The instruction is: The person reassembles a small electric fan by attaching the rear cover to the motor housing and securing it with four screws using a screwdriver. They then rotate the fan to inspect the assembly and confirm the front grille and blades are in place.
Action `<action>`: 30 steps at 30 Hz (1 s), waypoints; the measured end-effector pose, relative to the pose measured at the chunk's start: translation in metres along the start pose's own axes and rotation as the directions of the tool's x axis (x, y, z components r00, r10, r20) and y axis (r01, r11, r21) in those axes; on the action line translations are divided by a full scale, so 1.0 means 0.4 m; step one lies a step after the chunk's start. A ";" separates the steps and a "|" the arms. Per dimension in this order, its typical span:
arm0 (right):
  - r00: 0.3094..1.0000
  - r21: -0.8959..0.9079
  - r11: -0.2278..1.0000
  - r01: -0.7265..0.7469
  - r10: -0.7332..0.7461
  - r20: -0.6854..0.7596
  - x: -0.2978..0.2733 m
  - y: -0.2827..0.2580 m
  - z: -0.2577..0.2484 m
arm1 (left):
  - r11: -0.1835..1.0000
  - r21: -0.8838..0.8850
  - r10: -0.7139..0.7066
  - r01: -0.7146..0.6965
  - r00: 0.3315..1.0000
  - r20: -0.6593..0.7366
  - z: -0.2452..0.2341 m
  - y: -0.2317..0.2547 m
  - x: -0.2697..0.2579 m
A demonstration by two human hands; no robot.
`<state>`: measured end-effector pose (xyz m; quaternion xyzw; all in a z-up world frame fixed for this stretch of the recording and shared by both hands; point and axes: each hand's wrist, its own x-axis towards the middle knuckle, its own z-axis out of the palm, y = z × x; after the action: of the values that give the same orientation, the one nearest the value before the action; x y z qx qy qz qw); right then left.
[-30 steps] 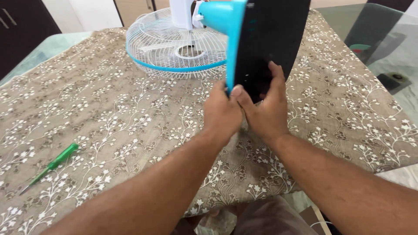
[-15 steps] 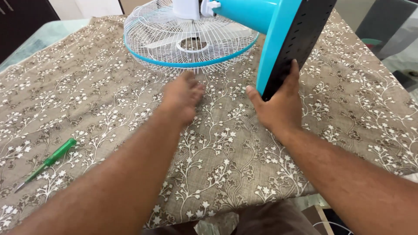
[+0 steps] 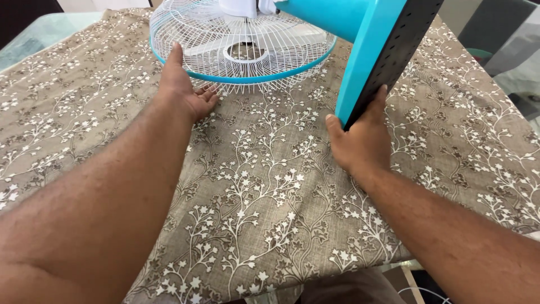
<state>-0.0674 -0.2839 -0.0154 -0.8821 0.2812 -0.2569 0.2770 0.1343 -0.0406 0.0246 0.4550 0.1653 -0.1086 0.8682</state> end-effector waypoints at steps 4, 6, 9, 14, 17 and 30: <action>0.998 -0.013 0.999 0.037 -0.038 -0.058 0.000 -0.005 -0.002 | 0.998 -0.058 0.037 -0.032 0.996 0.081 0.001 0.012 0.037; 1.000 -0.002 1.000 -0.022 0.022 -0.019 0.001 -0.006 -0.004 | 0.987 -0.078 0.150 -0.140 0.977 0.152 0.000 0.011 0.048; 1.000 -0.002 1.000 -0.022 0.022 -0.022 0.005 -0.006 -0.005 | 0.973 -0.214 0.099 -0.080 0.992 0.078 -0.001 -0.011 0.045; 0.993 -0.006 0.999 0.034 -0.034 -0.114 0.014 0.006 0.004 | 0.962 -0.270 0.066 -0.034 0.991 0.112 0.000 -0.016 0.024; 0.994 0.011 1.000 0.008 -0.007 -0.106 0.022 0.021 0.010 | 0.961 -0.274 0.075 -0.036 0.988 0.134 0.000 -0.017 0.022; 0.978 0.264 0.962 0.069 -0.013 -0.210 0.034 0.056 0.021 | 0.935 -0.345 0.206 -0.082 0.918 0.340 -0.031 -0.048 0.070</action>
<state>-0.0606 -0.3052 -0.0315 -0.8105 0.2525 -0.3884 0.3584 0.1511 -0.0423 -0.0074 0.2888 -0.0206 -0.0988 0.9520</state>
